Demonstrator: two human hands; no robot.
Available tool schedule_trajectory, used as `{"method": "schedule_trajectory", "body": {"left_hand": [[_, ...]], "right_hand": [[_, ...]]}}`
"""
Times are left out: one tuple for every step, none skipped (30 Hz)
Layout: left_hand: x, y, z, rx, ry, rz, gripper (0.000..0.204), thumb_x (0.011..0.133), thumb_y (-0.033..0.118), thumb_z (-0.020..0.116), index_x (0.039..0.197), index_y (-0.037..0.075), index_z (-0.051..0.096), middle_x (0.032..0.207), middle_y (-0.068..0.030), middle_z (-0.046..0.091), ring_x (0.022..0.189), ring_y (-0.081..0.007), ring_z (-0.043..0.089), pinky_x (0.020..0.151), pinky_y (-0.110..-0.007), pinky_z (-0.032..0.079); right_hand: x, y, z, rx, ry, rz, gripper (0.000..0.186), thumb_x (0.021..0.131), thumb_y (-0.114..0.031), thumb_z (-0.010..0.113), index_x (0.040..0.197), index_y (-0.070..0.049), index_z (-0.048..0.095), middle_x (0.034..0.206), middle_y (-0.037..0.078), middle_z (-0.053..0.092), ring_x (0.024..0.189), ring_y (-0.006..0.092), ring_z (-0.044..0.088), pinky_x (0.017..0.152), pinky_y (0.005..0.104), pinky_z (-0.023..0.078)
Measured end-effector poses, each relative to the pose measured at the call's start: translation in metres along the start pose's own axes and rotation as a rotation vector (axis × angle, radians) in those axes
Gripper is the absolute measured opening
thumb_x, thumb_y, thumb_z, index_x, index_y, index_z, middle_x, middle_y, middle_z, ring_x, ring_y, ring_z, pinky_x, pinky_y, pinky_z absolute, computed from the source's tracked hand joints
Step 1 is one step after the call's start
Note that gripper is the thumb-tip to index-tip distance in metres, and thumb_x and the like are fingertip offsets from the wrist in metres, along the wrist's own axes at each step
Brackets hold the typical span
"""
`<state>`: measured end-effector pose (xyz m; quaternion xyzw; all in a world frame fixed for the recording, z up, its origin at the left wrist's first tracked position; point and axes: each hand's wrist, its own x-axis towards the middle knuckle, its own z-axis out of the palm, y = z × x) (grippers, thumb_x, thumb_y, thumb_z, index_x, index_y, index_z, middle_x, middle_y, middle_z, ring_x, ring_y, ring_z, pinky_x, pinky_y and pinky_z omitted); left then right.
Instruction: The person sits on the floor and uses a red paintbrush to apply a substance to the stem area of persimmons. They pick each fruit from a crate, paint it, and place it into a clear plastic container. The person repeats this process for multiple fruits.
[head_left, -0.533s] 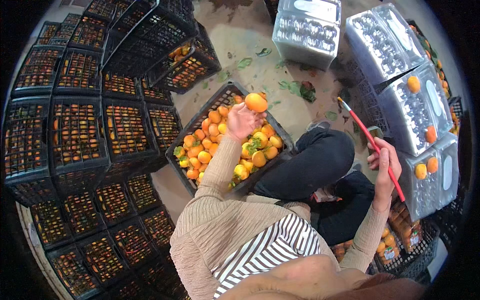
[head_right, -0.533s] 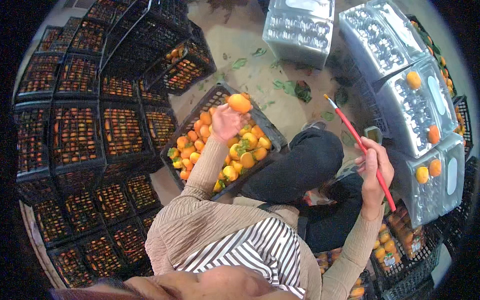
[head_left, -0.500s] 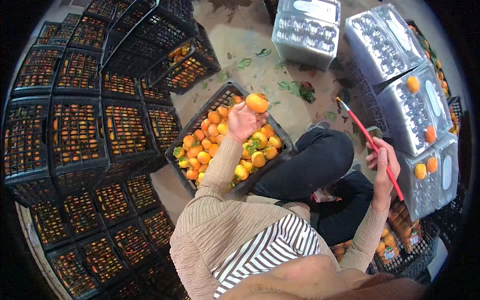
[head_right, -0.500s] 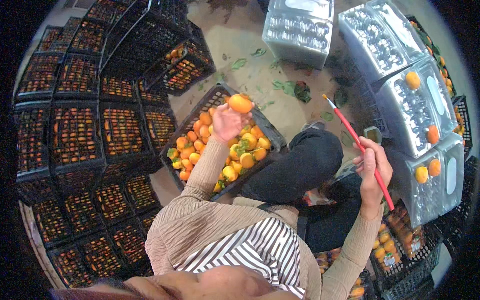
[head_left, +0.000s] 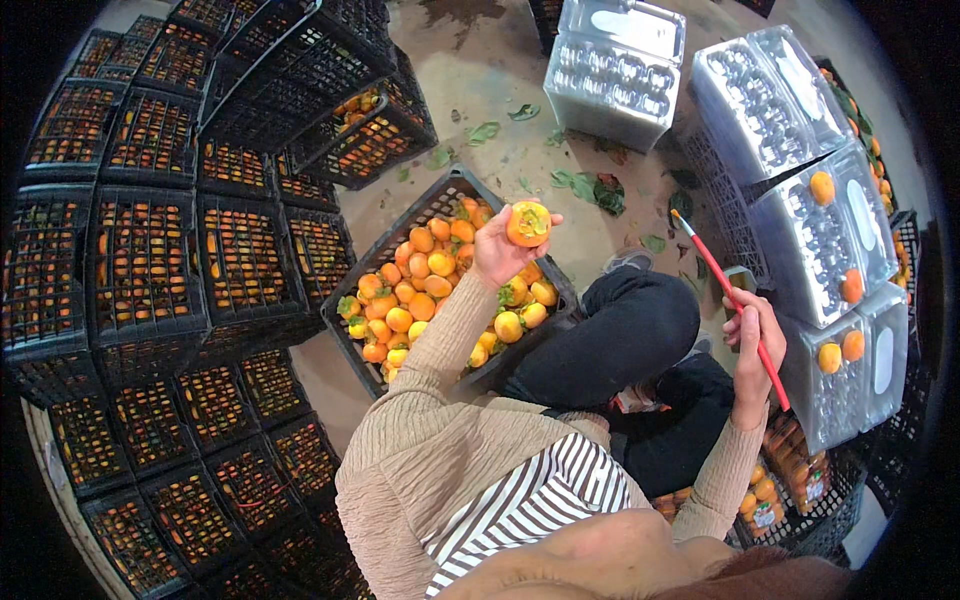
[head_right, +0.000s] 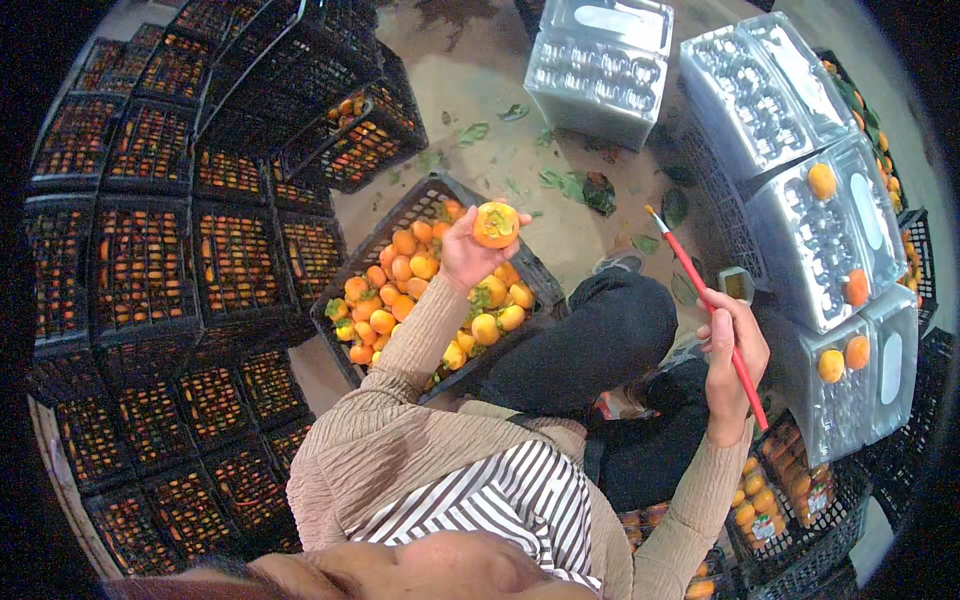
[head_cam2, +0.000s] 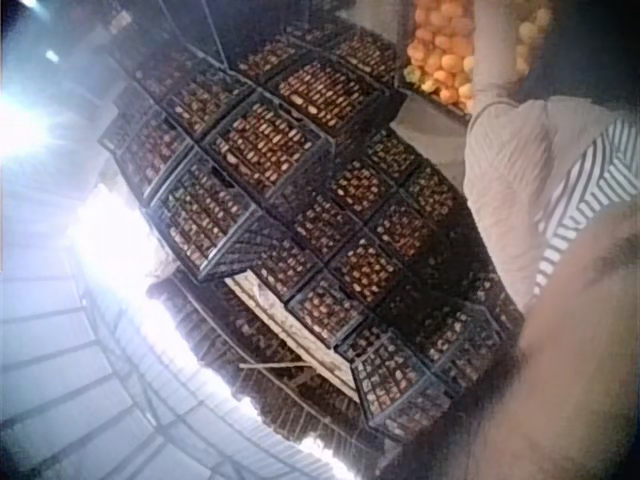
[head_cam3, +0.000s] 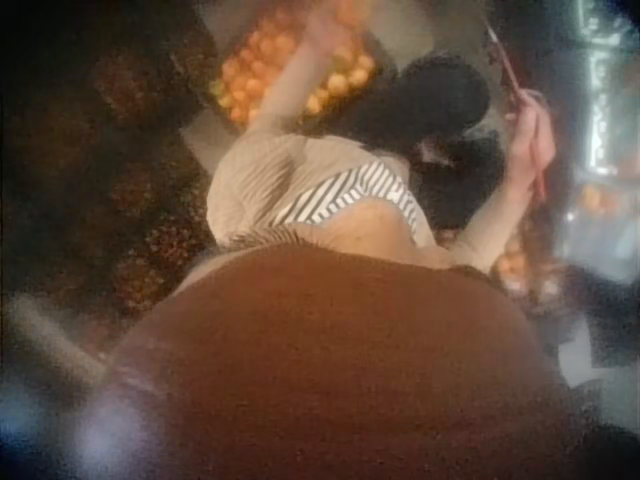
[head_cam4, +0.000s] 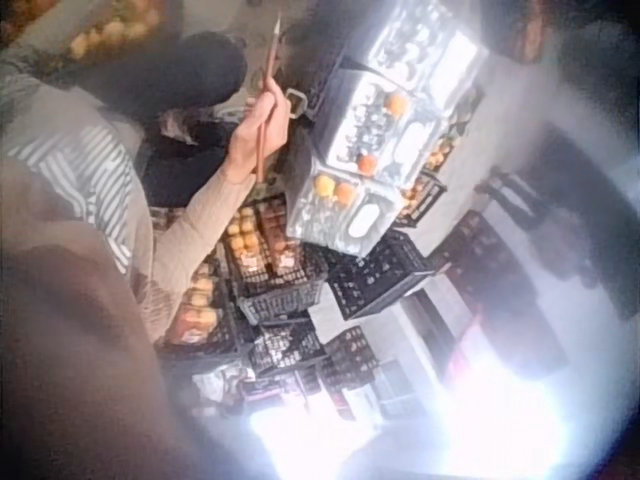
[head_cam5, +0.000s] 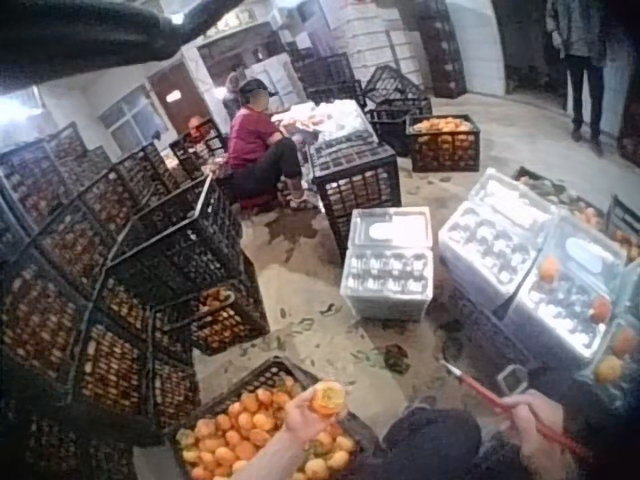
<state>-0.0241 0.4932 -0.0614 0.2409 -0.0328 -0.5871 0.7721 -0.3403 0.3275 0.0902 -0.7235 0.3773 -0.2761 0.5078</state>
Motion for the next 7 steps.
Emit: {"method": "schedule_trajectory", "body": {"left_hand": [[0.0006, -0.0002, 0.0008, 0.007, -0.013, -0.011, 0.044, 0.095, 0.038, 0.036, 0.124, 0.007, 0.045, 0.119, -0.0282, 0.053, 0.069, -0.028, 0.057, 0.057, -0.03, 0.046], [0.0012, -0.0004, 0.0016, 0.015, -0.026, -0.023, 0.045, 0.096, 0.04, 0.033, 0.124, 0.006, 0.045, 0.119, -0.0287, 0.053, 0.066, -0.0269, 0.057, 0.055, -0.029, 0.045], [0.0016, -0.0003, 0.0019, 0.022, -0.038, -0.033, 0.047, 0.097, 0.041, 0.03, 0.124, 0.006, 0.045, 0.118, -0.0292, 0.053, 0.064, -0.0258, 0.057, 0.053, -0.028, 0.045], [0.0026, -0.001, 0.0022, 0.011, -0.019, -0.045, 0.049, 0.097, 0.043, 0.03, 0.125, 0.006, 0.045, 0.118, -0.0289, 0.053, 0.061, -0.0253, 0.055, 0.051, -0.028, 0.044], [0.0041, -0.0027, 0.0027, -0.001, 0.001, -0.057, 0.05, 0.096, 0.045, 0.03, 0.125, 0.007, 0.045, 0.117, -0.0285, 0.054, 0.058, -0.0248, 0.053, 0.049, -0.028, 0.043], [0.0059, -0.0043, 0.0032, -0.012, 0.022, -0.068, 0.052, 0.096, 0.047, 0.03, 0.126, 0.007, 0.045, 0.116, -0.0282, 0.054, 0.056, -0.0243, 0.051, 0.048, -0.029, 0.042], [0.0064, -0.004, 0.003, -0.011, 0.023, -0.067, 0.052, 0.096, 0.047, 0.03, 0.126, 0.007, 0.045, 0.116, -0.0282, 0.054, 0.056, -0.0243, 0.051, 0.048, -0.029, 0.042]], "right_hand": [[0.0004, 0.0007, -0.0001, -0.005, -0.01, 0.0, 0.027, 0.095, -0.021, 0.046, 0.104, -0.001, 0.062, 0.089, 0.004, 0.063, 0.065, 0.0064, 0.052, 0.056, 0.019, 0.041], [0.0008, 0.0015, -0.0004, -0.011, -0.02, 0.001, 0.027, 0.095, -0.022, 0.046, 0.104, -0.001, 0.062, 0.088, 0.004, 0.063, 0.065, 0.0067, 0.052, 0.056, 0.0191, 0.041], [0.0014, 0.0022, -0.0002, -0.015, -0.032, 0.001, 0.027, 0.095, -0.022, 0.047, 0.104, -0.001, 0.062, 0.088, 0.005, 0.063, 0.065, 0.0069, 0.052, 0.056, 0.0191, 0.042], [0.0018, 0.0027, 0.0002, -0.015, -0.035, -0.001, 0.027, 0.095, -0.022, 0.047, 0.103, -0.001, 0.062, 0.089, 0.005, 0.062, 0.065, 0.0072, 0.053, 0.056, 0.0192, 0.042], [0.0021, 0.0029, 0.0007, -0.015, -0.038, -0.003, 0.027, 0.094, -0.022, 0.048, 0.103, -0.001, 0.062, 0.089, 0.005, 0.062, 0.065, 0.0074, 0.053, 0.056, 0.0193, 0.042], [0.0029, 0.0031, 0.0016, -0.014, -0.042, -0.006, 0.027, 0.094, -0.023, 0.048, 0.103, -0.001, 0.062, 0.089, 0.005, 0.062, 0.066, 0.0077, 0.053, 0.056, 0.0193, 0.042], [0.004, 0.0035, 0.0018, -0.013, -0.043, -0.006, 0.027, 0.094, -0.023, 0.048, 0.103, -0.001, 0.062, 0.089, 0.005, 0.062, 0.066, 0.0077, 0.053, 0.056, 0.0193, 0.042]]}}
